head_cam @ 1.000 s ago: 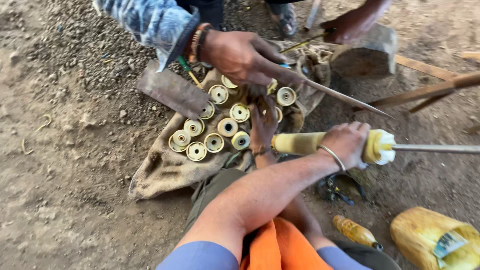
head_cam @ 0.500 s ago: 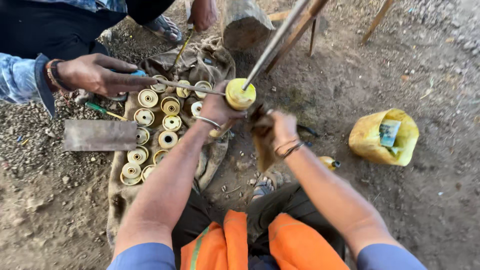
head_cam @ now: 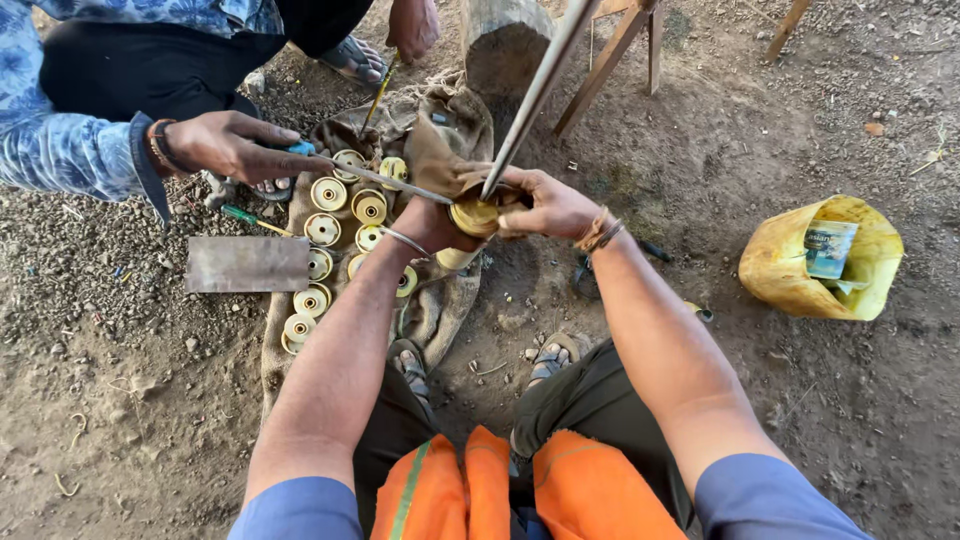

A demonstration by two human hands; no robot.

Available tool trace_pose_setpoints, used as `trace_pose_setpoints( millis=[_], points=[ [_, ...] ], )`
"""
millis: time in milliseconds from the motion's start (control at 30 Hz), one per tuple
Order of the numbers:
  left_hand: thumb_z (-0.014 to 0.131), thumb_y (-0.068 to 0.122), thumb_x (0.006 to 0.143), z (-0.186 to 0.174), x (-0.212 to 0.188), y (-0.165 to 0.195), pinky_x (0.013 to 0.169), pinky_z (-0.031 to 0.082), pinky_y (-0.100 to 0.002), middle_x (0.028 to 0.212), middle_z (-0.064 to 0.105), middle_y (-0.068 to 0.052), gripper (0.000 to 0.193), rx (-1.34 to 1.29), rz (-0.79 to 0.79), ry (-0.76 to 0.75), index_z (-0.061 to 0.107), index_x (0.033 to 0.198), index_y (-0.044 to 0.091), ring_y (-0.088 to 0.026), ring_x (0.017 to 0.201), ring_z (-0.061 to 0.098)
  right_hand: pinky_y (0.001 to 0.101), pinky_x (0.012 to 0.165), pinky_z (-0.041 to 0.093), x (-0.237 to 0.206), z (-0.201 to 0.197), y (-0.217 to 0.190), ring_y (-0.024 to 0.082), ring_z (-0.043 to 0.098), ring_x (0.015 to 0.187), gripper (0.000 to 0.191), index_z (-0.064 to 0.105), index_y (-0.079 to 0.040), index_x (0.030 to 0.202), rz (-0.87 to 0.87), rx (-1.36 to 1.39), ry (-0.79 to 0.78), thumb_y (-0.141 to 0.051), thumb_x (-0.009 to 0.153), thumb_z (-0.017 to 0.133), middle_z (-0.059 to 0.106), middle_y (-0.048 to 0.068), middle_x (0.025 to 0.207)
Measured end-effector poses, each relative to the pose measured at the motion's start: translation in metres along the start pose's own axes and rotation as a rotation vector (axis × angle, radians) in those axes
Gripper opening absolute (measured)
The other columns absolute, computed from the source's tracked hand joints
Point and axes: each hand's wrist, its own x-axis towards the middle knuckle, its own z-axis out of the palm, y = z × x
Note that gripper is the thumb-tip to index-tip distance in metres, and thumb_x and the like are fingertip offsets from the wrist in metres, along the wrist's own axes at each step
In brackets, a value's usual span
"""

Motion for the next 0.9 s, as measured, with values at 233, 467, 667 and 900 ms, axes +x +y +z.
trace_pose_setpoints(
  millis=[233, 467, 667, 900],
  points=[
    [0.091, 0.012, 0.066, -0.011, 0.002, -0.002, 0.100, 0.061, -0.034, 0.121, 0.072, -0.008, 0.071, -0.559, -0.299, -0.034, 0.066, 0.131, 0.002, -0.016, 0.106, 0.067, 0.0318, 0.107, 0.047, -0.001, -0.002, -0.011, 0.015, 0.060, 0.122, 0.063, 0.056, -0.005, 0.141, -0.019, -0.325, 0.135, -0.005, 0.084, 0.083, 0.066, 0.011, 0.134],
    [0.099, 0.008, 0.054, -0.007, 0.006, 0.007, 0.098, 0.058, -0.031, 0.119, 0.073, -0.005, 0.084, -0.065, -0.415, 0.198, 0.061, 0.129, 0.007, -0.016, 0.106, 0.070, 0.0388, 0.082, 0.058, -0.014, 0.035, -0.038, 0.027, 0.070, 0.093, 0.028, 0.075, -0.009, 0.104, -0.121, -0.838, 0.508, -0.008, 0.079, 0.086, 0.071, 0.010, 0.105],
    [0.098, 0.009, 0.055, 0.013, 0.012, 0.009, 0.100, 0.058, -0.032, 0.121, 0.074, -0.006, 0.087, -0.109, -0.351, 0.291, 0.061, 0.134, 0.006, -0.017, 0.110, 0.071, 0.0401, 0.067, 0.055, -0.023, 0.056, -0.050, 0.027, 0.066, 0.081, 0.024, 0.078, -0.011, 0.101, -0.042, -1.034, 0.587, -0.011, 0.077, 0.082, 0.065, 0.006, 0.087],
    [0.087, 0.013, 0.080, 0.028, 0.015, 0.005, 0.092, 0.057, -0.034, 0.114, 0.073, -0.011, 0.054, 0.138, -0.100, 0.465, 0.061, 0.127, 0.003, -0.021, 0.105, 0.071, 0.0451, 0.071, 0.056, -0.017, 0.066, -0.068, 0.033, 0.065, 0.092, 0.056, 0.070, -0.023, 0.127, 0.127, -1.047, 0.499, -0.020, 0.073, 0.083, 0.062, 0.012, 0.102]
  ],
)
